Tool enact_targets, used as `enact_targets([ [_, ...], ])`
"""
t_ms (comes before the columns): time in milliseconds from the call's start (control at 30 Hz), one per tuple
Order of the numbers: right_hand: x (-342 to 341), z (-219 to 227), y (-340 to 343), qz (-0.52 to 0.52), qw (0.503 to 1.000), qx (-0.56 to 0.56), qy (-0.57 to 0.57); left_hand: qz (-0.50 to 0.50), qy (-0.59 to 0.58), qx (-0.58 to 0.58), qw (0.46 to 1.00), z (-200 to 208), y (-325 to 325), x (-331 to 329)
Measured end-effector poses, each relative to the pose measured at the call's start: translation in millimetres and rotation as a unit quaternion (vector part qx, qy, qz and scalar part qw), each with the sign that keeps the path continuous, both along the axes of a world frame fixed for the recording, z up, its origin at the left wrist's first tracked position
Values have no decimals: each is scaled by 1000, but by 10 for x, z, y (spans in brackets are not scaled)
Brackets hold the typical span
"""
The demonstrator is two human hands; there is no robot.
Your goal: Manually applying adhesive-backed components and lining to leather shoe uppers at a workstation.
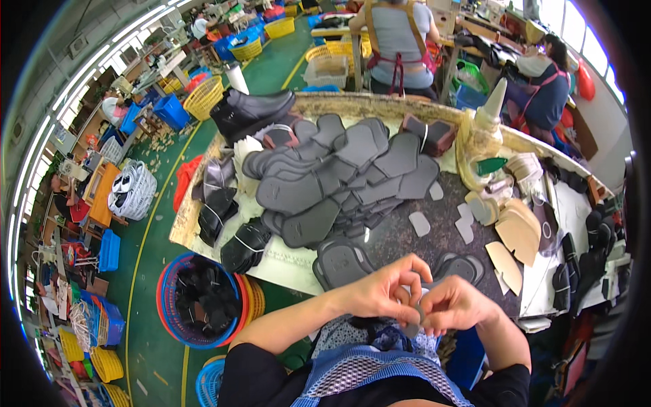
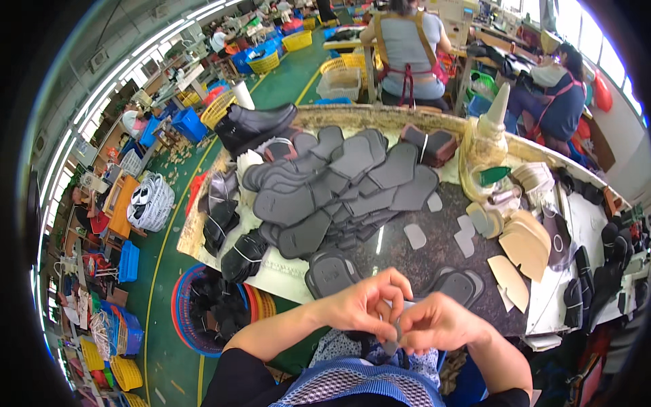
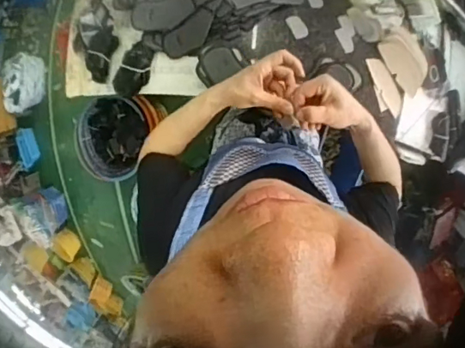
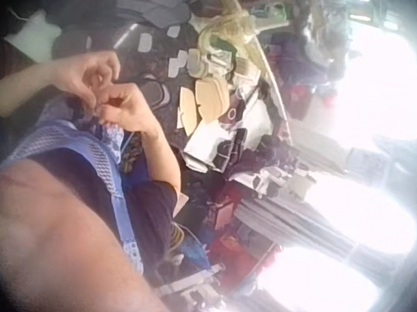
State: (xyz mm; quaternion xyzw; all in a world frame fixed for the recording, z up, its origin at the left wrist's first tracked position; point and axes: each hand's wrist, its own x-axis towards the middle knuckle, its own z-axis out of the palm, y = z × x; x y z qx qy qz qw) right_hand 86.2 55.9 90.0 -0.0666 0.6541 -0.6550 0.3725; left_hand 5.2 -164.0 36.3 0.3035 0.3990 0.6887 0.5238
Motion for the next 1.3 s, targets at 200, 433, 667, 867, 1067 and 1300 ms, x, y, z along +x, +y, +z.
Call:
enact_targets([
  [200, 516, -247, -14, -73, 992, -99, 6, 177, 431, 163, 870, 169, 31, 389],
  [433, 1275, -1061, 883, -451, 845, -281, 53, 250, 516, 185, 798, 177, -372, 640],
  [667, 1274, -761, 504, -160, 883, 441, -21, 405, -44, -73, 910, -374, -1055, 719],
  [867, -439, -447, -883, -129, 983, 108, 70, 504, -56, -59, 860, -593, -1047, 419],
  [1067, -1014, -851, -1162, -131, 960, 205, 141, 566, 100, -160, 802, -655, -980, -24],
  [1300, -1108, -1018, -1195, -127, 933, 269, 204, 542, 170, -250, 784, -819, -940, -179],
])
